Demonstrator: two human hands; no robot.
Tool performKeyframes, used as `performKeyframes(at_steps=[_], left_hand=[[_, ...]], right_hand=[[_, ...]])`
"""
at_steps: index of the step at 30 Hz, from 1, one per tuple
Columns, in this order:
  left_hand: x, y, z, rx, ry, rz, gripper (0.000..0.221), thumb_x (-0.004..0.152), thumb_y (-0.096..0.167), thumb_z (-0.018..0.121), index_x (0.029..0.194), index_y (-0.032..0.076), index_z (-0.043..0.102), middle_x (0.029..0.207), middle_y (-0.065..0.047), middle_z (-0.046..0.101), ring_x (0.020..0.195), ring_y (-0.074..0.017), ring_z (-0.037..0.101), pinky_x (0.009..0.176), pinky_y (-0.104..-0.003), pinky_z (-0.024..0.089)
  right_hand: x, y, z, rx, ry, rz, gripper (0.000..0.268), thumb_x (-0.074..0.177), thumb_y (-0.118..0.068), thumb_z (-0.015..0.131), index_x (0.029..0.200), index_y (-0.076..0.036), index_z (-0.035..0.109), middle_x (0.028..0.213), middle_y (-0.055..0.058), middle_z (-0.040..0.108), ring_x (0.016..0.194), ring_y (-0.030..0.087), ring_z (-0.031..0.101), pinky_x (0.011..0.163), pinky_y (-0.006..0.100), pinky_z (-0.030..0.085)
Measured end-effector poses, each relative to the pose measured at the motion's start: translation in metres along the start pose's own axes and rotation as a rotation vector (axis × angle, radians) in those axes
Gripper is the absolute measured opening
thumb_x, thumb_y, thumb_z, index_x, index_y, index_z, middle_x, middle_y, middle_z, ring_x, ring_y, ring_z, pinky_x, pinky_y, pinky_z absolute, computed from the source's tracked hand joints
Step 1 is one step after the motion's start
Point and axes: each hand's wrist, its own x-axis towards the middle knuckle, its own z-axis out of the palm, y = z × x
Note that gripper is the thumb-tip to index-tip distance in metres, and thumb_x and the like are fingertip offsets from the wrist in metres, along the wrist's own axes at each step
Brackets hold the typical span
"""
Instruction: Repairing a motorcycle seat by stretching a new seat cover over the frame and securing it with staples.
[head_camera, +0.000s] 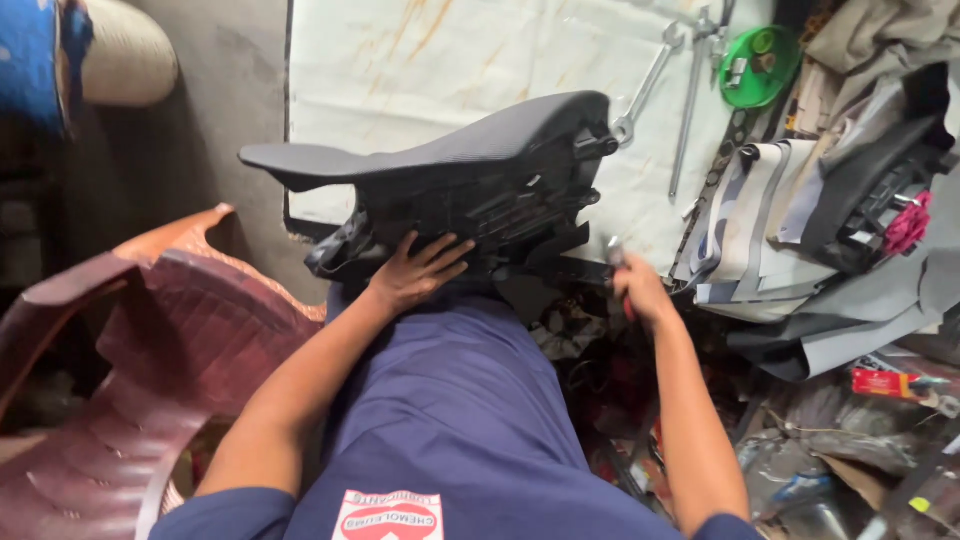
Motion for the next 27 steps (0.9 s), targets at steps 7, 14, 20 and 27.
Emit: performKeyframes(at_steps=[7, 14, 20, 27], left_hand=[[0.001, 0.008, 0.001, -0.056, 0.009, 0.026, 0.040, 0.099, 0.032, 0.051, 0.134, 0.028, 0.068, 0.166, 0.009, 0.036, 0.146, -0.0134, 0.039, 0.107, -0.052, 0.045], [0.005, 0.007, -0.002, 0.166, 0.338, -0.040, 0.039, 0.103, 0.037, 0.048, 0.135, 0.033, 0.070, 0.168, 0.012, 0.034, 0.151, -0.0079, 0.032, 0.128, -0.051, -0.004], [0.005, 0.009, 0.017, 0.172, 0.344, 0.002, 0.044, 0.096, 0.035, 0.049, 0.134, 0.026, 0.071, 0.169, 0.013, 0.032, 0.155, -0.0063, 0.024, 0.127, -0.050, -0.012], [0.010, 0.020, 0.034, 0.074, 0.359, -0.065, 0.053, 0.090, 0.030, 0.051, 0.138, 0.023, 0.072, 0.168, 0.013, 0.030, 0.153, -0.0058, 0.024, 0.130, -0.045, -0.008]], right_hand=[[-0.105, -0.122, 0.124, 0.008, -0.410, 0.022, 0.048, 0.080, -0.023, 0.062, 0.124, -0.004, 0.063, 0.100, 0.009, 0.072, 0.092, 0.020, 0.067, 0.082, 0.032, 0.053], [-0.082, -0.153, 0.175, -0.608, -0.262, 0.091, 0.035, 0.079, -0.030, 0.067, 0.090, 0.004, 0.064, 0.083, 0.024, 0.072, 0.081, 0.039, 0.072, 0.076, 0.045, 0.055], [-0.042, -0.137, 0.182, -0.835, -0.282, 0.194, 0.043, 0.080, -0.034, 0.067, 0.086, 0.008, 0.070, 0.087, 0.029, 0.071, 0.086, 0.042, 0.073, 0.080, 0.046, 0.057], [-0.048, -0.170, 0.195, -0.941, -0.168, 0.152, 0.043, 0.080, -0.035, 0.069, 0.097, 0.004, 0.073, 0.099, 0.031, 0.071, 0.099, 0.043, 0.071, 0.086, 0.046, 0.057]])
